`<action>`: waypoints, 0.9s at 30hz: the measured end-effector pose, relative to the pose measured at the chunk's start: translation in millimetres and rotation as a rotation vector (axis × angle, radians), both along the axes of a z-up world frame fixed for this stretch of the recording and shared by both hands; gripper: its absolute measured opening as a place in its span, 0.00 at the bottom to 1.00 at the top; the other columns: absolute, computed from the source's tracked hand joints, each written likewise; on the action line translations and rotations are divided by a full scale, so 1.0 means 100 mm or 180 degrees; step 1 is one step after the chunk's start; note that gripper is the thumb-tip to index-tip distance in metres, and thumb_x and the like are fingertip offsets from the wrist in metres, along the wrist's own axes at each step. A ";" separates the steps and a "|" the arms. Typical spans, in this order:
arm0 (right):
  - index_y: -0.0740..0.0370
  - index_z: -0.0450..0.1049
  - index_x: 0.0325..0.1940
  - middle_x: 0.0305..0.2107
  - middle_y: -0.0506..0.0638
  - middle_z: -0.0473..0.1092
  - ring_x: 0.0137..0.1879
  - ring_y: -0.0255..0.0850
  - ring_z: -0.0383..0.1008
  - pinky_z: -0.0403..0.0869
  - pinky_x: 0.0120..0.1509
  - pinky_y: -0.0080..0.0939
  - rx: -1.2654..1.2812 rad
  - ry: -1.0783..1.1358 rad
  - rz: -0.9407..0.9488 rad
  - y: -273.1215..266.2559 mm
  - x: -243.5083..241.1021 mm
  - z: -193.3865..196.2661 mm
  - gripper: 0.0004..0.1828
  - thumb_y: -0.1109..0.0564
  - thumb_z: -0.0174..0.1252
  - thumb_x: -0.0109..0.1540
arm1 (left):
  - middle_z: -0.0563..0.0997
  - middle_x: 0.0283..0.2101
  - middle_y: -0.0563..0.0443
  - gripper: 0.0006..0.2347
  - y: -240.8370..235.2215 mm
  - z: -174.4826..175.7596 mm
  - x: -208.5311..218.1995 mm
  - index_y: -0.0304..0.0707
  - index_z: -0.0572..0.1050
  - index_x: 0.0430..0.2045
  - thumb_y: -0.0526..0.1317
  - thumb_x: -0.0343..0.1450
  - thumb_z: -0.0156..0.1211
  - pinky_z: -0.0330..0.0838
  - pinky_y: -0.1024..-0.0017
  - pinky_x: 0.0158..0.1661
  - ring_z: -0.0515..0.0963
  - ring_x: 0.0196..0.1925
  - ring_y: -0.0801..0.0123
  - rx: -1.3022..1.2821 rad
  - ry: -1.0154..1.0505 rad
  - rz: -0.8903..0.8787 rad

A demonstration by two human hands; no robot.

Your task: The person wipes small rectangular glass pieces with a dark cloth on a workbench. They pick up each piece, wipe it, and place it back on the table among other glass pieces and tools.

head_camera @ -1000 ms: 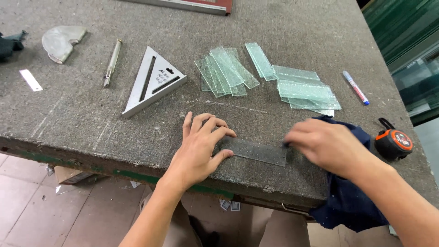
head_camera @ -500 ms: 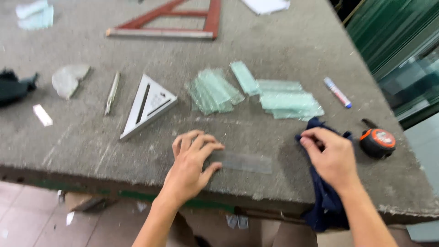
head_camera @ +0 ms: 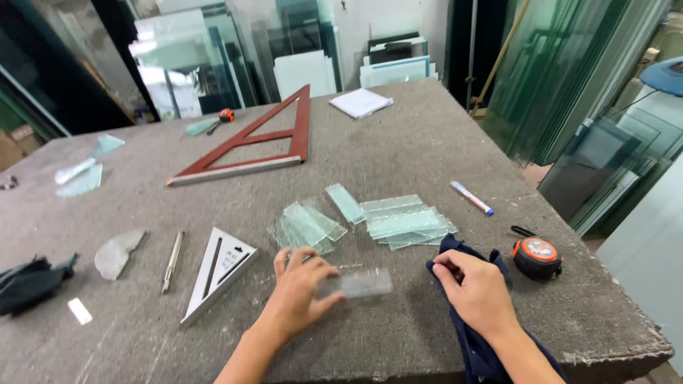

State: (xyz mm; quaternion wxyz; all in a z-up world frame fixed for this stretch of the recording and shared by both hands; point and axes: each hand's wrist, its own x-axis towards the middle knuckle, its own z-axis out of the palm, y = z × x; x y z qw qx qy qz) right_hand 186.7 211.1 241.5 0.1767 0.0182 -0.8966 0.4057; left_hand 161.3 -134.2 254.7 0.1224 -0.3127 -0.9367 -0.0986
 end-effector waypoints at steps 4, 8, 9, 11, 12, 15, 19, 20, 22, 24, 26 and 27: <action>0.47 0.85 0.37 0.27 0.38 0.84 0.32 0.33 0.80 0.74 0.45 0.37 0.0012 0.0008 0.0051 0.02 0.00 0.01 0.06 0.49 0.65 0.65 | 0.87 0.49 0.65 0.16 0.32 -0.04 -0.71 0.58 0.84 0.47 0.58 0.71 0.70 0.40 0.39 0.71 0.67 0.71 0.55 0.0310 0.0000 0.0587; 0.48 0.86 0.38 0.28 0.38 0.86 0.33 0.33 0.82 0.76 0.47 0.37 -0.0059 0.0037 0.0091 0.05 -0.03 -0.04 0.05 0.50 0.66 0.65 | 0.85 0.57 0.58 0.20 0.93 0.10 -1.19 0.52 0.85 0.51 0.60 0.73 0.66 0.42 0.38 0.72 0.65 0.72 0.54 0.0112 -0.0284 0.0825; 0.48 0.86 0.38 0.28 0.38 0.86 0.33 0.33 0.82 0.76 0.47 0.37 -0.0036 0.0057 0.0143 0.12 -0.06 -0.10 0.05 0.50 0.66 0.65 | 0.85 0.57 0.58 0.20 1.08 -0.15 -1.45 0.52 0.85 0.51 0.60 0.73 0.66 0.42 0.38 0.72 0.65 0.72 0.54 0.0140 -0.0266 0.0876; 0.43 0.87 0.40 0.30 0.36 0.87 0.34 0.31 0.83 0.76 0.48 0.35 0.0084 0.0187 0.0029 0.12 -0.14 -0.24 0.06 0.47 0.65 0.64 | 0.89 0.46 0.49 0.20 1.20 -0.63 -1.97 0.47 0.88 0.41 0.59 0.65 0.74 0.64 0.55 0.65 0.80 0.56 0.51 0.0275 0.0547 0.0402; 0.43 0.87 0.40 0.30 0.36 0.87 0.34 0.31 0.83 0.76 0.48 0.35 0.0055 0.0200 0.0140 0.07 -0.15 -0.22 0.06 0.47 0.65 0.64 | 0.89 0.46 0.49 0.20 1.20 -0.43 -1.77 0.47 0.88 0.41 0.59 0.65 0.74 0.64 0.55 0.65 0.80 0.56 0.51 0.0241 0.0565 0.0511; 0.44 0.87 0.40 0.30 0.36 0.88 0.33 0.30 0.84 0.77 0.48 0.34 0.0015 -0.0078 -0.0083 0.09 -0.12 -0.17 0.06 0.48 0.67 0.64 | 0.80 0.58 0.54 0.25 1.29 -0.05 -1.43 0.57 0.79 0.60 0.61 0.71 0.67 0.41 0.28 0.71 0.63 0.72 0.50 0.0437 -0.0075 0.0901; 0.47 0.87 0.40 0.28 0.38 0.86 0.33 0.31 0.83 0.76 0.49 0.35 0.0041 -0.0178 -0.0059 0.09 -0.10 -0.12 0.06 0.49 0.66 0.65 | 0.80 0.65 0.59 0.18 0.71 0.31 -1.41 0.67 0.79 0.58 0.41 0.74 0.56 0.51 0.43 0.68 0.69 0.71 0.55 -0.0236 -0.0142 0.1300; 0.47 0.86 0.40 0.28 0.38 0.86 0.34 0.32 0.84 0.76 0.50 0.35 0.0042 -0.0135 -0.0013 0.09 -0.10 -0.12 0.06 0.49 0.66 0.65 | 0.80 0.64 0.63 0.25 0.54 0.45 -1.35 0.69 0.82 0.54 0.26 0.74 0.51 0.55 0.49 0.70 0.71 0.68 0.61 -0.0531 -0.0329 0.1538; 0.47 0.86 0.40 0.29 0.38 0.86 0.34 0.32 0.83 0.75 0.50 0.35 0.0038 -0.0174 -0.0011 0.08 -0.09 -0.13 0.06 0.49 0.66 0.65 | 0.76 0.68 0.61 0.31 0.17 0.45 -1.37 0.66 0.79 0.60 0.20 0.71 0.47 0.51 0.45 0.73 0.67 0.72 0.58 -0.0706 -0.0454 0.1478; 0.47 0.86 0.41 0.30 0.38 0.86 0.34 0.33 0.82 0.75 0.51 0.36 0.0039 -0.0187 0.0004 0.05 -0.11 -0.13 0.06 0.48 0.66 0.65 | 0.72 0.73 0.60 0.38 -0.17 0.36 -1.48 0.62 0.75 0.67 0.14 0.69 0.43 0.47 0.42 0.76 0.63 0.77 0.55 -0.0870 -0.0556 0.1431; 0.47 0.86 0.42 0.31 0.38 0.86 0.35 0.34 0.82 0.75 0.51 0.37 0.0080 -0.0081 0.0011 0.07 -0.10 -0.14 0.06 0.48 0.65 0.65 | 0.67 0.78 0.57 0.40 -0.42 0.10 -1.66 0.64 0.64 0.75 0.16 0.69 0.50 0.56 0.44 0.70 0.66 0.73 0.53 -0.1452 -0.0612 0.1160; 0.47 0.86 0.42 0.31 0.38 0.86 0.35 0.34 0.82 0.75 0.51 0.37 0.0101 -0.0096 0.0004 0.07 -0.08 -0.12 0.06 0.48 0.65 0.65 | 0.67 0.78 0.57 0.40 -0.47 0.05 -1.69 0.64 0.64 0.75 0.16 0.69 0.50 0.56 0.44 0.70 0.66 0.73 0.53 -0.1434 -0.0628 0.1148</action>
